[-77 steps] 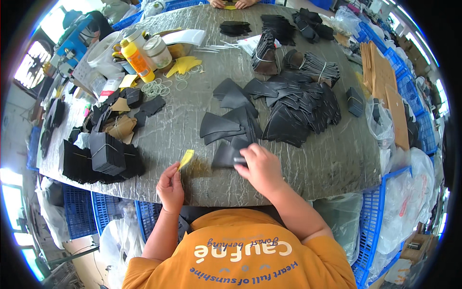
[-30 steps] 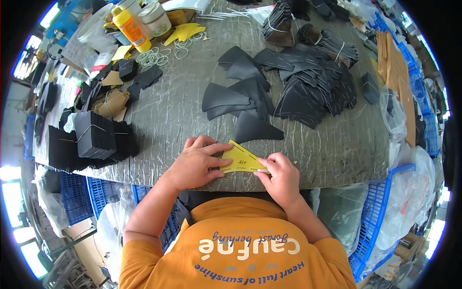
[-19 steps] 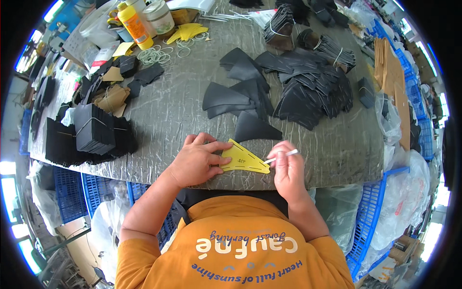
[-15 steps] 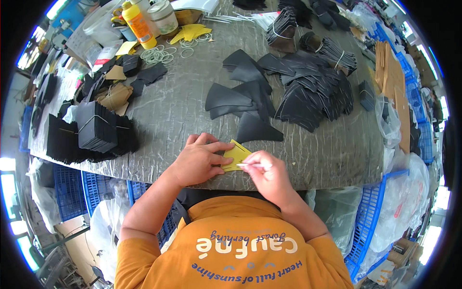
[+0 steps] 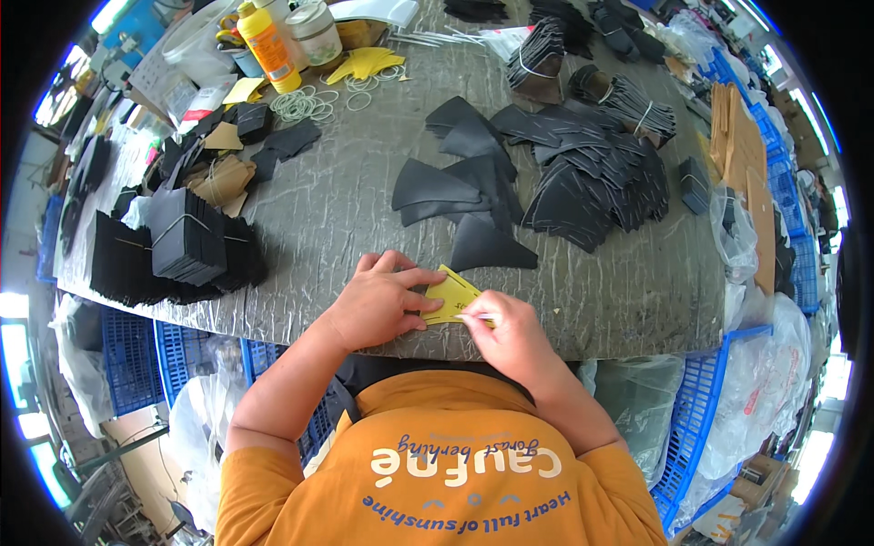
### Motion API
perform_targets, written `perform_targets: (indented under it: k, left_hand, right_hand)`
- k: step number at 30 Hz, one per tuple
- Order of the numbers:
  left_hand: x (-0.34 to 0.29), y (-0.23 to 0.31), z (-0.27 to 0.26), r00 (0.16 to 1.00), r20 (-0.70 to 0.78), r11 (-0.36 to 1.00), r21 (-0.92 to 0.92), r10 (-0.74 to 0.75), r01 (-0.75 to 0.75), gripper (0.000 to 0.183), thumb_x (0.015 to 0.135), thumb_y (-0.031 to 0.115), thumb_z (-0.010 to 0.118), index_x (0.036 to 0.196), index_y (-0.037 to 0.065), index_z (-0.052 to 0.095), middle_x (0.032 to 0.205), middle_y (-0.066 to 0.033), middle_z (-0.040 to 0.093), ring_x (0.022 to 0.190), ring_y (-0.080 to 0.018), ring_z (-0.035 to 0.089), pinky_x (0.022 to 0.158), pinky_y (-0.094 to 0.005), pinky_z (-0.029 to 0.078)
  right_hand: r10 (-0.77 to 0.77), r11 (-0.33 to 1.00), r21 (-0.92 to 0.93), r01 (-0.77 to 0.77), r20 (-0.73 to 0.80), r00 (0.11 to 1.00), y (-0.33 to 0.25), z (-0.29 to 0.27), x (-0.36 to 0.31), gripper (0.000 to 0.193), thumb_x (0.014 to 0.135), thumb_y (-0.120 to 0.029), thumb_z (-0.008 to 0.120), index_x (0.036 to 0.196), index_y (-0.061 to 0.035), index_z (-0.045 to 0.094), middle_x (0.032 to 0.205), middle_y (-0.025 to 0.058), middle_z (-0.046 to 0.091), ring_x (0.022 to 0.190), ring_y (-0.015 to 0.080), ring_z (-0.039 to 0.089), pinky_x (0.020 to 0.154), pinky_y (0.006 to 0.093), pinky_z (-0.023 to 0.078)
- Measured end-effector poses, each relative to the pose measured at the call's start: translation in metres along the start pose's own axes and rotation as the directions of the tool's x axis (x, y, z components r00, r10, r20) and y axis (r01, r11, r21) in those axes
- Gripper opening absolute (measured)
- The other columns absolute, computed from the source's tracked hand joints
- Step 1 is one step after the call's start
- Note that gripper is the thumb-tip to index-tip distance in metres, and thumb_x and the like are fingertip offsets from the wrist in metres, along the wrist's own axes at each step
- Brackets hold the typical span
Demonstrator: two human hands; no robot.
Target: Organizing and stacking black leather shoe components using a yellow guide template on a workbench.
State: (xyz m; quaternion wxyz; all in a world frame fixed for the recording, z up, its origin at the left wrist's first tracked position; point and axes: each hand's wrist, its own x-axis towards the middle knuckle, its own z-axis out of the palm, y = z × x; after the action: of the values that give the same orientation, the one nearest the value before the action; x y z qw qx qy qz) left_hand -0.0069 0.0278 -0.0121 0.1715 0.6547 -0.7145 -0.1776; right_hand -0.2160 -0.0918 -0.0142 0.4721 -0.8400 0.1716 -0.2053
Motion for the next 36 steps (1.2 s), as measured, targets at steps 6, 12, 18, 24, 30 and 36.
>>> perform_targets:
  k: [6, 12, 18, 24, 30, 36]
  left_hand:
    - [-0.001, 0.0, 0.0, 1.0, -0.004, 1.0, 0.018, 0.005, -0.005, 0.038, 0.07, 0.028, 0.081, 0.108, 0.028, 0.078, 0.136, 0.0074, 0.061, 0.118, -0.0243, 0.051, 0.102, -0.0423, 0.035]
    - [0.0, 0.001, 0.0, 1.0, 0.002, 0.998, 0.054, 0.014, -0.015, 0.036, 0.071, 0.029, 0.08, 0.107, 0.028, 0.077, 0.136, 0.0081, 0.06, 0.118, -0.0244, 0.051, 0.102, -0.0434, 0.036]
    - [-0.001, 0.003, 0.001, 1.0, 0.024, 0.996, 0.089, 0.001, -0.003, 0.037, 0.071, 0.031, 0.081, 0.107, 0.031, 0.077, 0.136, 0.0115, 0.059, 0.12, -0.0235, 0.05, 0.1, -0.0424, 0.038]
    - [-0.001, 0.003, 0.0, 1.0, 0.021, 0.997, 0.083, -0.001, -0.001, 0.036, 0.072, 0.031, 0.081, 0.107, 0.03, 0.077, 0.136, 0.0117, 0.059, 0.12, -0.0232, 0.05, 0.1, -0.0421, 0.038]
    - [0.0, 0.0, 0.0, 1.0, 0.011, 0.998, 0.059, 0.006, -0.007, 0.035, 0.071, 0.029, 0.081, 0.106, 0.028, 0.078, 0.137, 0.0101, 0.059, 0.119, -0.0242, 0.05, 0.101, -0.0425, 0.037]
    - [-0.009, 0.004, 0.001, 0.995, -0.044, 0.995, 0.06, 0.088, -0.085, 0.035, 0.068, 0.027, 0.082, 0.102, 0.021, 0.077, 0.133, 0.0032, 0.062, 0.12, -0.0288, 0.051, 0.104, -0.0468, 0.036]
  right_hand:
    - [0.203, 0.97, -0.107, -0.217, -0.131, 0.97, 0.001, -0.038, -0.02, 0.013, 0.084, 0.001, 0.069, 0.084, -0.0014, 0.056, 0.076, 0.0162, 0.065, 0.067, 0.0349, 0.066, 0.059, 0.0385, 0.052]
    - [0.016, 0.998, 0.065, -0.003, -0.2, 0.98, 0.011, -0.012, 0.014, 0.007, 0.086, 0.001, 0.068, 0.09, -0.0012, 0.062, 0.079, 0.0151, 0.066, 0.072, 0.0317, 0.067, 0.063, 0.0365, 0.051]
    - [0.009, 0.998, 0.062, -0.001, -0.126, 0.992, 0.016, 0.004, 0.037, 0.005, 0.088, 0.0, 0.065, 0.089, -0.0005, 0.06, 0.081, 0.0162, 0.065, 0.074, 0.0356, 0.065, 0.063, 0.0381, 0.05]
    - [0.067, 0.998, 0.019, -0.065, -0.119, 0.991, 0.02, -0.012, 0.016, 0.007, 0.087, 0.0, 0.067, 0.086, -0.001, 0.06, 0.081, 0.0156, 0.066, 0.073, 0.0332, 0.066, 0.064, 0.037, 0.051]
    - [0.159, 0.984, -0.062, -0.168, -0.127, 0.979, 0.015, -0.047, -0.023, 0.007, 0.087, 0.002, 0.064, 0.088, -0.0009, 0.058, 0.078, 0.0164, 0.065, 0.068, 0.0301, 0.067, 0.061, 0.0347, 0.051]
    - [0.076, 0.974, -0.199, -0.111, -0.175, 0.982, 0.024, -0.039, -0.01, 0.019, 0.086, -0.001, 0.062, 0.105, -0.0036, 0.058, 0.092, 0.0165, 0.062, 0.079, 0.0345, 0.065, 0.07, 0.0422, 0.052]
